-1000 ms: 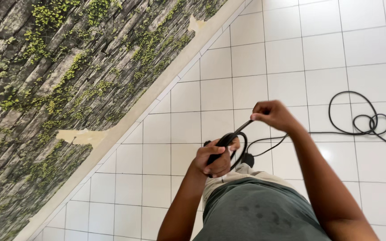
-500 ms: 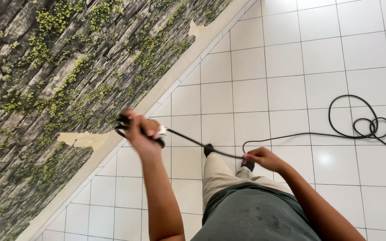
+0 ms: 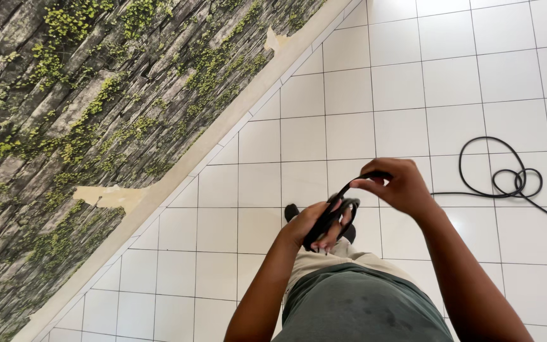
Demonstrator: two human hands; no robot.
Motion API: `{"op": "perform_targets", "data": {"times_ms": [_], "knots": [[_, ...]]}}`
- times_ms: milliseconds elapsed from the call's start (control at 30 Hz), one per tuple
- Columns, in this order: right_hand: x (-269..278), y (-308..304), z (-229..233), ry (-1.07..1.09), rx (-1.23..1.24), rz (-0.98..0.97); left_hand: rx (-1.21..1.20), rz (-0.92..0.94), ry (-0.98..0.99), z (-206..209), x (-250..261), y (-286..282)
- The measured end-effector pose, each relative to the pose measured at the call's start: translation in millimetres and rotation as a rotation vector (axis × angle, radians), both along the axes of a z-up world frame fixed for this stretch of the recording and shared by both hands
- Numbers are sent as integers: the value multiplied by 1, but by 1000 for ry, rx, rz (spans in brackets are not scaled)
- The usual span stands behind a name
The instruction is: The person unplugs a power cord from a power strip and a wall outlet, coils it by hand, and then places the coiled cord on a cluttered desk.
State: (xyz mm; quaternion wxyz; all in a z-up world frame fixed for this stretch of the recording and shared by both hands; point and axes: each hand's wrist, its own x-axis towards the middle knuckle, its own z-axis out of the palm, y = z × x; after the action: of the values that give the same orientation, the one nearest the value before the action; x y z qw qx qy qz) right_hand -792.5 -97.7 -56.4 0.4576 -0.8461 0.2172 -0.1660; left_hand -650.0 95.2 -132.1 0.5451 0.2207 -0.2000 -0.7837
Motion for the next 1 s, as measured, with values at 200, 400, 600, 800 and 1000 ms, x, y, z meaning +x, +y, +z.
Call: {"op": "perform_targets", "data": {"times_ms": [200,400,600,800,1000], "knots": [[-1,-17,-39,71,105,-128,149,66,336,9,4,-5],[-12,-25,-113,8,327,51,-13,22,218,23,-3,15],[-14,-3,-191,237,634,34,-379,463,481,49,54,20],[-30,48,-147,504,494,163,-218,1118,-289,40,116,20],[-26,68,-32,306,205,396,288,396,-1001,-21,60,-10]]}}
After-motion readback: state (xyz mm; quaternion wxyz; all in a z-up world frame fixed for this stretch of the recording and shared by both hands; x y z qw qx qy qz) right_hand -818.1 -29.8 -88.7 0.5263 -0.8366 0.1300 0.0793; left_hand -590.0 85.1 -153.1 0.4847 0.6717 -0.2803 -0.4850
